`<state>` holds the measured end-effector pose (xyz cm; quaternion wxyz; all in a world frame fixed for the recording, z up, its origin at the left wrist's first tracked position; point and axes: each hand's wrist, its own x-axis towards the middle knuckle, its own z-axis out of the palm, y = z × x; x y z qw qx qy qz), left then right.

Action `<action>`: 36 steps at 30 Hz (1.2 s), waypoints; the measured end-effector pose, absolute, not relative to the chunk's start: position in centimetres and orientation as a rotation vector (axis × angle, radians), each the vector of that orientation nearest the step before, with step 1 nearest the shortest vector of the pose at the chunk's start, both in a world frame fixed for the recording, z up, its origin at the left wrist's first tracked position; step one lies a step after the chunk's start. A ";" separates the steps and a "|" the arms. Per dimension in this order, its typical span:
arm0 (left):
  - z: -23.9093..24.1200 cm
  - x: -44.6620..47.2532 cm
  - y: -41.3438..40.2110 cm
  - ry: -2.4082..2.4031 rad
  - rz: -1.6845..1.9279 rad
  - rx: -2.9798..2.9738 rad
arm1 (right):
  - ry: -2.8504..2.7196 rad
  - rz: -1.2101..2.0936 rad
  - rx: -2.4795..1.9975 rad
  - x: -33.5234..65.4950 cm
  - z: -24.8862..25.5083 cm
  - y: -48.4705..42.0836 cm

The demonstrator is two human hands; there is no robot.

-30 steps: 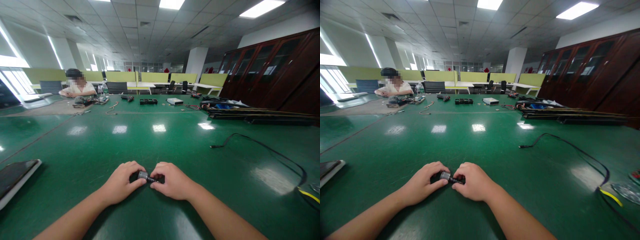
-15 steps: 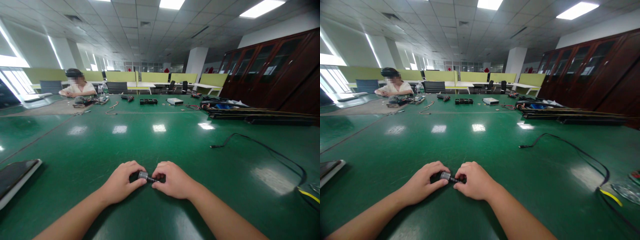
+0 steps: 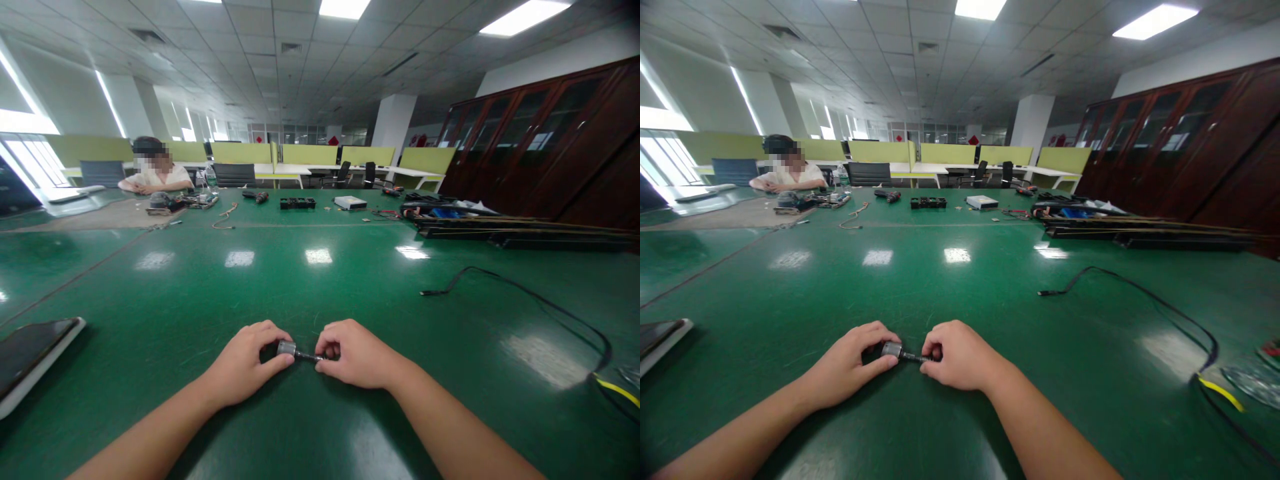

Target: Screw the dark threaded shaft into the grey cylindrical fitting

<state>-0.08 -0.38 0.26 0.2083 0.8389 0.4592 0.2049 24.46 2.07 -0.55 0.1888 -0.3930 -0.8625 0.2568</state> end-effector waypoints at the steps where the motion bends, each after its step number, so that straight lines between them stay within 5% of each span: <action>1: 0.3 -0.1 -0.4 1.280 0.566 2.331 | -2.429 0.731 -1.132 24.9 -0.4 2.2; 36: 0.0 -0.3 -0.1 1.262 0.556 2.343 | -2.374 0.659 -0.987 22.5 -1.0 0.8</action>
